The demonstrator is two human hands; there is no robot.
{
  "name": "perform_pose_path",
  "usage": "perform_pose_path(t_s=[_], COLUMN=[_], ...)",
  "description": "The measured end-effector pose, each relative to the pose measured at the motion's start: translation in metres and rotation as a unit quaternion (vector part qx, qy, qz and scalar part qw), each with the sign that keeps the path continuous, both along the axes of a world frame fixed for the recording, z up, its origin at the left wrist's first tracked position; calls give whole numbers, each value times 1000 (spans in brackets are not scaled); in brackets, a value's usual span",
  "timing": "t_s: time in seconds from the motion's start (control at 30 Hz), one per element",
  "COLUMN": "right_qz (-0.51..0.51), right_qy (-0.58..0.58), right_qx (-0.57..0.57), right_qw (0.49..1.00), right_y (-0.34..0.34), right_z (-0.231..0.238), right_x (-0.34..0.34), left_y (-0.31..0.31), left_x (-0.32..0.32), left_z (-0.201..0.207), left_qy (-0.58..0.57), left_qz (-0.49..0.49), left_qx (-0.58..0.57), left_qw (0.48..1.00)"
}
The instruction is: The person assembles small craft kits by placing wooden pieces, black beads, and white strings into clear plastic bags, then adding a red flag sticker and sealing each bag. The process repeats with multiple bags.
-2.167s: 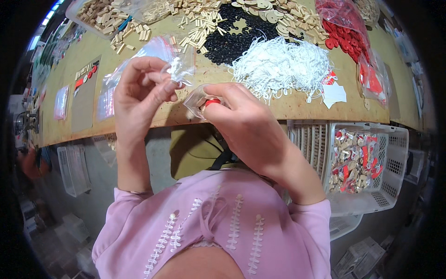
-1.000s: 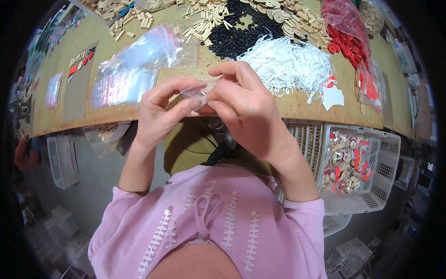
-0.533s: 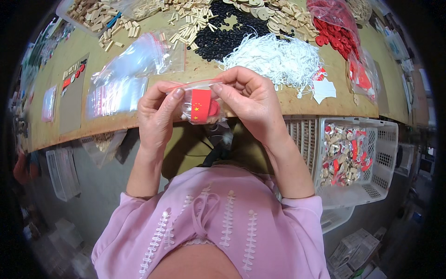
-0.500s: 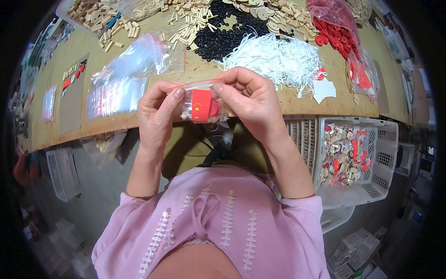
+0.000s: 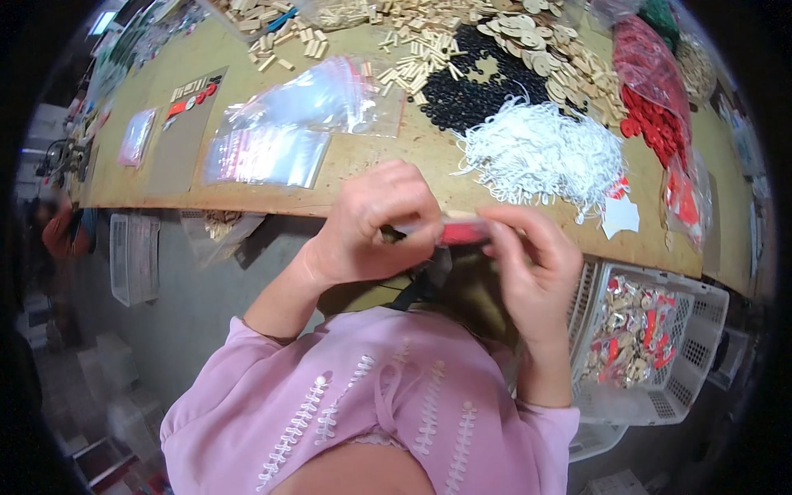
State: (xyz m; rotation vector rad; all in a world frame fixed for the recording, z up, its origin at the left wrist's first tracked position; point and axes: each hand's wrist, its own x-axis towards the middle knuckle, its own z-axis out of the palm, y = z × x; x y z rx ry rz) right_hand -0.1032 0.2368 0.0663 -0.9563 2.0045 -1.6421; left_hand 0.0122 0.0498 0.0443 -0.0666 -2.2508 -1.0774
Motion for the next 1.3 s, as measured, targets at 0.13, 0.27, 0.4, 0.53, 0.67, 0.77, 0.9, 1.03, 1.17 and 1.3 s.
perform_pose_path(t_s=[0.13,0.27,0.4,0.53,0.67,0.77,0.9,1.03,1.17,1.3], right_qz=[8,-113,-307,-400,-403,-321,-160,41,146,267], right_qy=[-71,-85,118,421,433,303,40,-96,-152,-278], right_qx=[-32,-76,1,360,318,184,12,15,10,10], right_qw=[997,987,944,730,740,878,986,994,978,923], right_y=[31,82,200,298,288,212,81,-18,-66,-71], right_z=[-6,-21,-50,-40,-43,-54,-55,-30,-20,-19], right_x=[-5,-26,-91,-120,-112,-99,-60,-30,-24,-28], left_y=[9,0,-49,-112,-138,-143,-140,-112,-78,-69], left_x=[9,10,15,-6,-17,-16,-6,15,28,36], left_z=[-5,-14,-19,-33,-49,-61,-53,-24,2,4], left_qy=[-25,-51,-161,-107,-273,-245,-200,-133,-97,-73], left_qz=[-80,-93,112,313,288,270,249,194,126,86], left_qx=[25,48,98,-195,-118,-8,42,-58,-118,-133], left_qw=[996,993,976,923,910,931,947,970,980,985])
